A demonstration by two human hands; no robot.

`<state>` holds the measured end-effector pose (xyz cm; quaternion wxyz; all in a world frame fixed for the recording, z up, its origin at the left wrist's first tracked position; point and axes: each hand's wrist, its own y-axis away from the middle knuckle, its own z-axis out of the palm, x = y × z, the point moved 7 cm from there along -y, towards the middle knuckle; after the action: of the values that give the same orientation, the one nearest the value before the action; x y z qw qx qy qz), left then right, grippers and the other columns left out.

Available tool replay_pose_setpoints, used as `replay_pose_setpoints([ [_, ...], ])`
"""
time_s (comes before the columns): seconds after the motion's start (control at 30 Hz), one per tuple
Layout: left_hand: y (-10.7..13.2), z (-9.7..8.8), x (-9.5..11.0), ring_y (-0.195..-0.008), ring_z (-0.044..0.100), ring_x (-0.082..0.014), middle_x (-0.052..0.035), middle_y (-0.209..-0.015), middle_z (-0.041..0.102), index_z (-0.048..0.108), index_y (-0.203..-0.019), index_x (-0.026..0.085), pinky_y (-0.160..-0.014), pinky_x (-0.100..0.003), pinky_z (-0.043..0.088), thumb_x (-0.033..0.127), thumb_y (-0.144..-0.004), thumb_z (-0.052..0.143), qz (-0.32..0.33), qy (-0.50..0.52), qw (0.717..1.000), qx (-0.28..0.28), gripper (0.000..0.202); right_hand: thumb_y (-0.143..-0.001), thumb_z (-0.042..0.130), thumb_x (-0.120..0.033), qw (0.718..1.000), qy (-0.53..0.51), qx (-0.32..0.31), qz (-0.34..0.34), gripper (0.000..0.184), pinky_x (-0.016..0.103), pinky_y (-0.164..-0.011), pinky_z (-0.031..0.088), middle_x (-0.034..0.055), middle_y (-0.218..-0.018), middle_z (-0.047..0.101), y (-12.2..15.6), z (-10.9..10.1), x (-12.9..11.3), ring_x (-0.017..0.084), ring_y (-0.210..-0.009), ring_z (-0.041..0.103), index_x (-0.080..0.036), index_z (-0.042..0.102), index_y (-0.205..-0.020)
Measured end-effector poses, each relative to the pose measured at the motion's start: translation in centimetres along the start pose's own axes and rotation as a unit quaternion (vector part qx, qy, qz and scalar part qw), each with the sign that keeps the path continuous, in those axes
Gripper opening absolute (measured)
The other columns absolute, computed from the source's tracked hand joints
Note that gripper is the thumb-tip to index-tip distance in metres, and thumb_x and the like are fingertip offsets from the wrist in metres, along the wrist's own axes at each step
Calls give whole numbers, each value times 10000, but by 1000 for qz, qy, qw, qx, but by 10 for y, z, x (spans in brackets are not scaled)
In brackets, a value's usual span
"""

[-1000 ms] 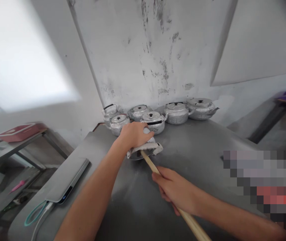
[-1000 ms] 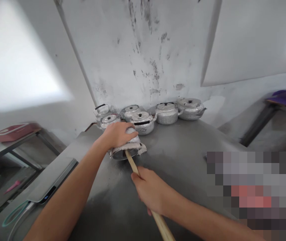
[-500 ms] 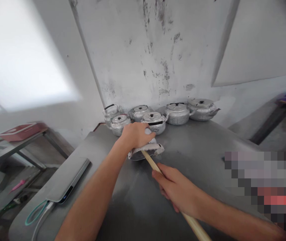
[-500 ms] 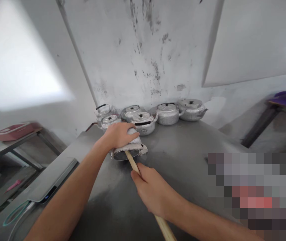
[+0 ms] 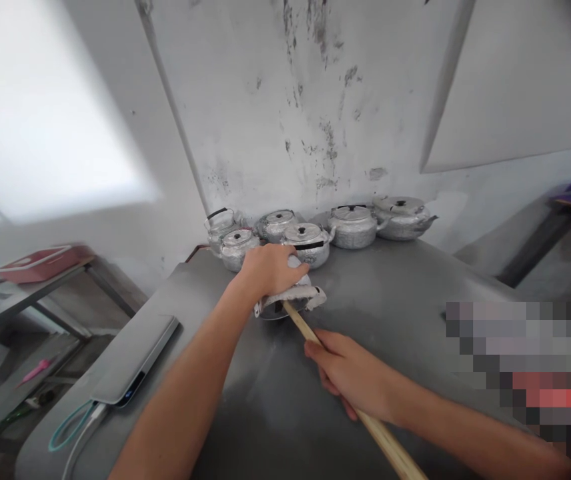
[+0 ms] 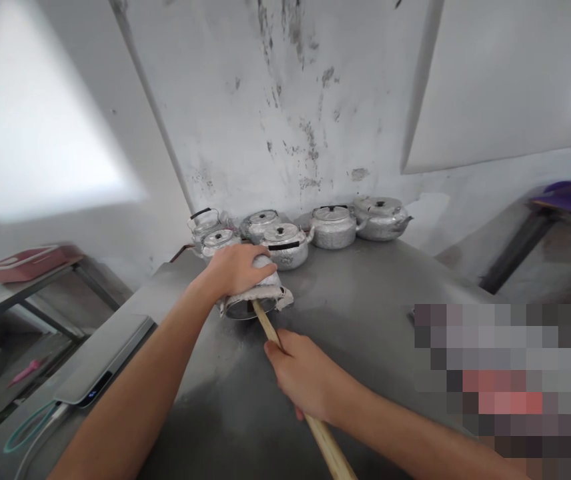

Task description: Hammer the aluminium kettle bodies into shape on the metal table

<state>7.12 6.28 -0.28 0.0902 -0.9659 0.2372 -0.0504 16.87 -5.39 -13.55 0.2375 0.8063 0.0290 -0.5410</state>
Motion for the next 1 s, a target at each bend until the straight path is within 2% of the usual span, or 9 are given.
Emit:
replay_pose_setpoints([
  [0.13, 1, -1, 1, -1074, 675, -341, -87, -1186, 748, 711, -1243, 271, -916, -430, 499, 618, -932, 461, -2, 3, 1000, -1, 529, -1034, 357, -334, 1000, -14, 16, -22, 234, 169, -286, 390, -69, -602, 422, -1, -3, -7, 75, -385, 378, -210, 470, -871],
  [0.3, 1, 0, 1, -1090, 672, -346, -83, -1188, 748, 709, -1249, 269, -923, -430, 501, 610, -929, 472, -4, -2, 1000, -1, 524, -1021, 341, -279, 999, -18, 5, 33, 203, 184, -284, 377, -75, -558, 406, 0, -7, -10, 88, -366, 347, -202, 490, -907],
  [0.57, 0, 1, 0, -1089, 672, -358, -85, -1182, 749, 711, -1243, 272, -915, -438, 500, 615, -929, 466, -2, -7, 1000, 2, 525, -1018, 347, -261, 999, -14, 8, 40, 213, 178, -288, 377, -72, -550, 411, 1, -11, -11, 85, -375, 358, -189, 509, -900],
  [0.73, 0, 1, 0, -1096, 671, -354, -85, -1187, 747, 711, -1243, 273, -926, -437, 498, 609, -932, 467, 0, -6, 1000, 3, 519, -1034, 346, -312, 999, -26, 21, -25, 225, 174, -289, 369, -75, -582, 423, 0, -10, -14, 82, -372, 372, -200, 500, -913],
  [0.9, 0, 0, 0, -1112, 666, -355, -82, -1208, 742, 707, -1257, 274, -936, -437, 495, 614, -931, 471, -3, 0, 1000, 3, 526, -1022, 371, -313, 999, -21, 2, 37, 199, 181, -301, 377, -86, -539, 410, 0, -8, -10, 81, -340, 359, -199, 505, -929],
  [1.0, -1, 0, 0, -1108, 668, -358, -84, -1205, 744, 708, -1255, 268, -930, -439, 498, 612, -931, 469, 0, -1, 1000, 3, 530, -1020, 365, -298, 999, -26, 5, 37, 196, 183, -302, 382, -84, -536, 409, 0, -9, -12, 83, -348, 354, -194, 510, -939],
])
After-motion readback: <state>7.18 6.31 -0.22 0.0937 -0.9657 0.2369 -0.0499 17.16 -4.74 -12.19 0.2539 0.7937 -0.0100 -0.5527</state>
